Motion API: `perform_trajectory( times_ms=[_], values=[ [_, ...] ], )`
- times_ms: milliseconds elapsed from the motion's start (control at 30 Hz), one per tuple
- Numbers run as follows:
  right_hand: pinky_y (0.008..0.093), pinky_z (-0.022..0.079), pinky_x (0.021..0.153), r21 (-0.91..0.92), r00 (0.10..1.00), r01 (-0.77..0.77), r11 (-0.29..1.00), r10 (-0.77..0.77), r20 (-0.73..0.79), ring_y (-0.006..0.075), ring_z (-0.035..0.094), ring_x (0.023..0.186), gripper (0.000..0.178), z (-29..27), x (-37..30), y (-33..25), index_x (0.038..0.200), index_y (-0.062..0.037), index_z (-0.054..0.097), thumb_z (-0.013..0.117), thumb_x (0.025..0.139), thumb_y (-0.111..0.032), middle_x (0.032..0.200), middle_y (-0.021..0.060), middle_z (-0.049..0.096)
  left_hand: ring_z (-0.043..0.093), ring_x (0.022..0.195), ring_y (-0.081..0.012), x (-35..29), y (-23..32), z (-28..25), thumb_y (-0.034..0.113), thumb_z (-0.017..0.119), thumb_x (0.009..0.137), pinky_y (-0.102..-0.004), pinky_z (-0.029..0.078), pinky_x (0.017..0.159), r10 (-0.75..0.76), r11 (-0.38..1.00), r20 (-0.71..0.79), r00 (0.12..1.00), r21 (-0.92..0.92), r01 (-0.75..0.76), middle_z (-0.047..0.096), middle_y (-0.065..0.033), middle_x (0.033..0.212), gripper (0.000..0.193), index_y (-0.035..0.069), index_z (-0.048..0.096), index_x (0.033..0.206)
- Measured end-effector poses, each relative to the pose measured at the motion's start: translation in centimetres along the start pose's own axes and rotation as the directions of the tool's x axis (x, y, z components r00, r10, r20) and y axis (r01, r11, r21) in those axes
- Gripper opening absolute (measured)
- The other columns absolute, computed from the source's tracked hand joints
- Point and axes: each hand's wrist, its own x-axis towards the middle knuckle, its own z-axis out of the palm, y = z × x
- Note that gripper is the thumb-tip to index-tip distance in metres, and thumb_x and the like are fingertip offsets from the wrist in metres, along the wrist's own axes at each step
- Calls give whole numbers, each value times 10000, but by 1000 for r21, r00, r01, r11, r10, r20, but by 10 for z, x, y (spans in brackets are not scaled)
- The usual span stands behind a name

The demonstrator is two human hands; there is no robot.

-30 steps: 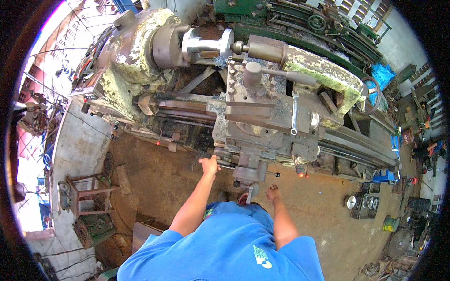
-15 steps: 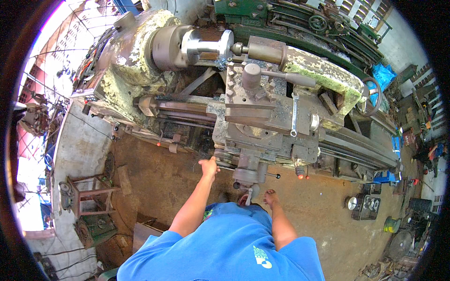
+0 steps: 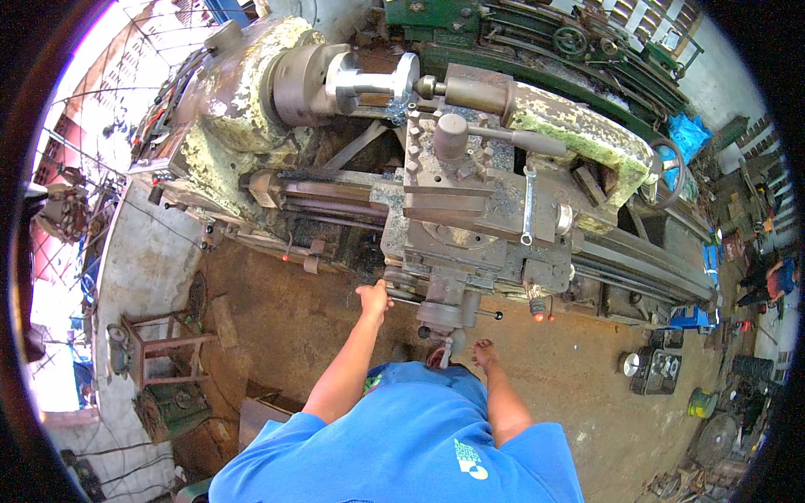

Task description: The person operates a metal lathe, turning handwheels to advance the carriage and cross-slide while using a wrench to adjust the tool post. The person repeatedly positions the cutting tool against the rotating workpiece and clears metal shavings from the area.

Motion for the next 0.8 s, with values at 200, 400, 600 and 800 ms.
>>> perform_trajectory(
  times_ms=[200, 400, 600, 800],
  values=[
    [359, 467, 527, -4, 1000, 6, 1000, -6, -7, 214, 624, 643, 169, 1, -1, -6, 1063, -136, 573, 550, 897, -149, 870, 67, 646, 543, 427, -169, -1, -4, -8, 360, 598, 932, -270, 403, 370, 35, 997, 53, 998, -71, -31, 576, -101, 661, 540, -47, 317, 1151],
    [359, 470, 533, 14, 998, 12, 1000, -13, 58, 221, 622, 661, 191, -5, 2, -12, 1097, -132, 560, 512, 915, -169, 881, 68, 641, 599, 522, -179, -28, 3, -13, 361, 639, 920, -286, 456, 422, 44, 998, 39, 998, -34, -43, 619, -132, 763, 734, -66, 214, 1338],
    [395, 512, 646, 584, 1000, -4, 812, 18, -18, 264, 620, 775, 276, -10, 15, -23, 1200, -137, 501, 503, 946, -247, 1067, 110, 603, 575, 514, -167, -42, 2, 11, 311, 663, 899, -281, 461, 452, 44, 999, 43, 998, -20, -43, 617, -117, 735, 1154, -56, -302, 1417],
    [458, 533, 731, 879, 998, -19, 476, 61, -11, 315, 613, 823, 303, -26, 27, -52, 1119, -41, 518, 493, 959, -297, 1057, 154, 603, 565, 480, -178, -28, -1, 19, 273, 650, 899, -288, 449, 420, 26, 998, -19, 999, 51, -25, 599, -109, 693, 1138, -95, -309, 1388]
  ],
)
